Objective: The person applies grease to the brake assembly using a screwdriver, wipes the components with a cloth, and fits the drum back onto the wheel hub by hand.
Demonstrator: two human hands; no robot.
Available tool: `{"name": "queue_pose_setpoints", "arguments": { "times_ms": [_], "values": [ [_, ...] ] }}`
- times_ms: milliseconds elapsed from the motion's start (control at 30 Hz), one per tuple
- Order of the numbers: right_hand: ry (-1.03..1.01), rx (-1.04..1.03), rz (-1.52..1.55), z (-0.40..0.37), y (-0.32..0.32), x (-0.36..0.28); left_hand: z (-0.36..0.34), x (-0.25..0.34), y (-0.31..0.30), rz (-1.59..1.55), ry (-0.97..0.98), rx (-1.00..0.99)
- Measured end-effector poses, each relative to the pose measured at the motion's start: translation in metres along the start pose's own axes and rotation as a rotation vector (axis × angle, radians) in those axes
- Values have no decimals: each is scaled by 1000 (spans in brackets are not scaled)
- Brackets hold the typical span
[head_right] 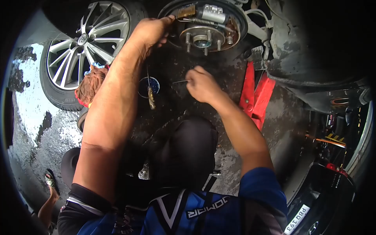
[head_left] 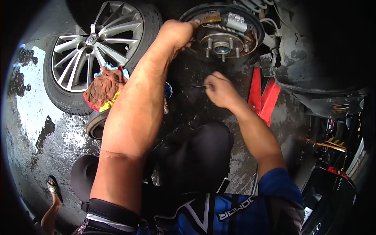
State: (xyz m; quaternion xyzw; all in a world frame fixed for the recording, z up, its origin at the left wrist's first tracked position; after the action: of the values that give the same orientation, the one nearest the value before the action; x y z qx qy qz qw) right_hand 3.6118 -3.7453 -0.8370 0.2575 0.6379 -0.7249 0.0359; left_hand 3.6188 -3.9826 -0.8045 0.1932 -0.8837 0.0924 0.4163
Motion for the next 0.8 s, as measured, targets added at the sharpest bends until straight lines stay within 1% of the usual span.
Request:
{"name": "queue_pose_setpoints", "arguments": {
  "times_ms": [33, 67, 100, 133, 167, 233, 267, 300, 367, 400, 467, 600, 700, 767, 800],
  "values": [
    [-38, -61, -55, 9, 24, 8, 1, -1, 1, 13, -7, 0],
    [24, -145, -58, 21, 43, 13, -1, 3, -1, 153, 169, 175],
    [66, -282, -82, 35, 58, 13, -3, 7, -3, 293, 349, 349],
    [53, -369, -132, 50, 69, 10, -6, 9, -4, 338, 373, 350],
    [53, -367, -125, 61, 79, 9, -4, 5, -2, 345, 369, 350],
    [-64, -542, -187, 80, 99, 5, -5, 1, -2, 388, 588, 445],
    [-72, -541, -185, 87, 107, 1, -4, 2, -3, 377, 515, 368],
    [-99, -541, -206, 91, 119, 0, -3, 2, -4, 378, 512, 377],
    [-134, -538, -229, 96, 135, 2, -3, 6, -4, 377, 567, 384],
    [-138, -558, -271, 97, 142, 4, -6, 5, -5, 351, 517, 364],
    [-131, -610, -294, 100, 156, 11, -11, 5, -6, 339, 502, 351],
    [-158, -630, -304, 97, 166, 14, -4, 4, -4, 328, 492, 333],
    [-129, -644, -300, 96, 165, 12, 3, -1, -2, 308, 518, 341],
    [-90, -698, -260, 96, 157, 10, 5, -3, -5, 297, 527, 350],
    [-88, -700, -259, 96, 157, 13, 4, -3, -6, 308, 525, 329]
  ]
}}
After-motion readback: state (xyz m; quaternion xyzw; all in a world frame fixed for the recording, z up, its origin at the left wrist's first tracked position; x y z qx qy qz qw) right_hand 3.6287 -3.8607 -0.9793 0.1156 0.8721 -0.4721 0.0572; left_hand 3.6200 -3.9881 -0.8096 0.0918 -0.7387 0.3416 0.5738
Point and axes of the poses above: each hand's wrist, its own z-axis towards the middle knuckle, its own y-axis out of the palm, x = y × z, the point moved 2 cm from there along z, towards the middle knuckle, and after that the axes turned 15 degrees about -y, right-handed, at the moved point
